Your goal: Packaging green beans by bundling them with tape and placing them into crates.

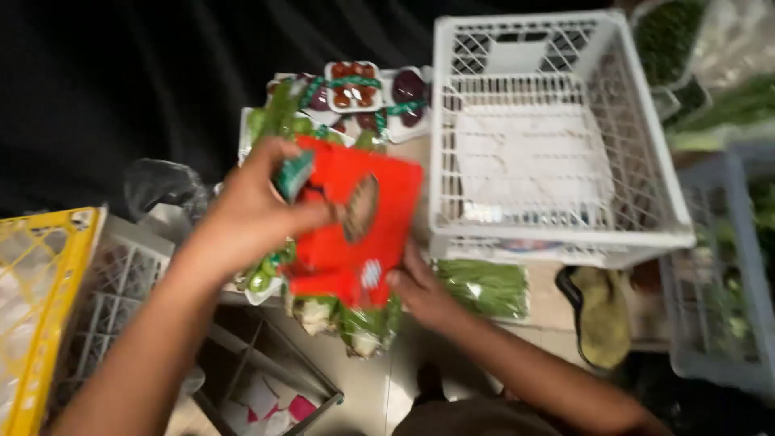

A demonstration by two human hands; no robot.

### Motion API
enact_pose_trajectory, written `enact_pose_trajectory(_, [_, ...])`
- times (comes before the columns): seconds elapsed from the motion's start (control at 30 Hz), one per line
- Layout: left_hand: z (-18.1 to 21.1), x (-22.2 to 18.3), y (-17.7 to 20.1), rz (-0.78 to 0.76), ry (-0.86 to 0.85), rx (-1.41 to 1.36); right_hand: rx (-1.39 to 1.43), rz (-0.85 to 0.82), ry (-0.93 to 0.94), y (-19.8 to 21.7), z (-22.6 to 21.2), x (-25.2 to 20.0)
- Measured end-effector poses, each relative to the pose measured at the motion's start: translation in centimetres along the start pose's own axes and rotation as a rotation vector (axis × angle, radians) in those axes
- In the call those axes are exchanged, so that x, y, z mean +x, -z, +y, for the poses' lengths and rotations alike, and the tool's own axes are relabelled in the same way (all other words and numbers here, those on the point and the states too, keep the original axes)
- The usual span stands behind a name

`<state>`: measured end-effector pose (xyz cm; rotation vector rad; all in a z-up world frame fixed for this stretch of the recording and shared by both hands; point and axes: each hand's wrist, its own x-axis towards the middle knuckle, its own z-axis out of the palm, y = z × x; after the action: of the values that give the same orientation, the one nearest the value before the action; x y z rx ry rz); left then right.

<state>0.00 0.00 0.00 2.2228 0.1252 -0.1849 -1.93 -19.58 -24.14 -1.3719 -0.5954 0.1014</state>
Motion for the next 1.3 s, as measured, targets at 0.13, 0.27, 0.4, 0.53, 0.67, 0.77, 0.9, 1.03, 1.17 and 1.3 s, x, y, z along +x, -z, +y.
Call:
enact_pose_trajectory(0.13, [0.2, -4.2, -5.9, -0.03, -0.166, 0.106, 0.667, 0.117, 0.068, -2.1, -0.9, -6.5])
enact_pose_trajectory(0.27, [0.0, -8.7, -10.0, -0.163, -0.116, 0.179, 0.951, 0.146, -0.26, 1.0, -1.6, -13.4])
enact_pose_trajectory(0.4, [-7.6, -9.9, -18.8, -0.182, -0.306, -0.341, 1.104, 0.205, -0.756, 5.9, -2.1, -19.9])
enact_pose_trajectory(0.53, [-10.1, -11.5, -29.8, -0.355, -0.31, -0.632, 1.16, 0.306, -0.952, 10.7, 0.4, -25.3])
enact_pose_trajectory(0.67, [-12.1, -11.8, -39.6, -0.305, 0.154, -1.084, 0.896, 0.264, -0.949, 16.0, 4.0, -30.0])
enact_pose_trajectory(0.77, [-12.3, -12.1, -44.1, -0.294, 0.359, -1.237, 0.847, 0.299, -0.998, 18.6, 4.6, -31.7])
enact_pose_trajectory(0.9, [-14.3, -11.5, -49.1, -0.118, 0.438, -1.435, 0.315, 0.384, -0.88, 21.3, 4.3, -31.1])
enact_pose_trajectory(1.03, [-13.2, -12.2, -49.3, -0.054, 0.492, -1.376, -0.156, 0.288, -0.814, 25.6, 7.0, -28.1])
enact_pose_trajectory(1.17, [-8.3, -12.0, -48.2, -0.015, 0.394, -1.134, -0.348, 0.366, -0.757, 30.2, 12.0, -25.2])
enact_pose_trajectory(1.3, [-3.7, -10.9, -48.6, 0.022, 0.288, -0.898, -0.256, 0.796, -0.593, 33.9, 12.5, -27.5])
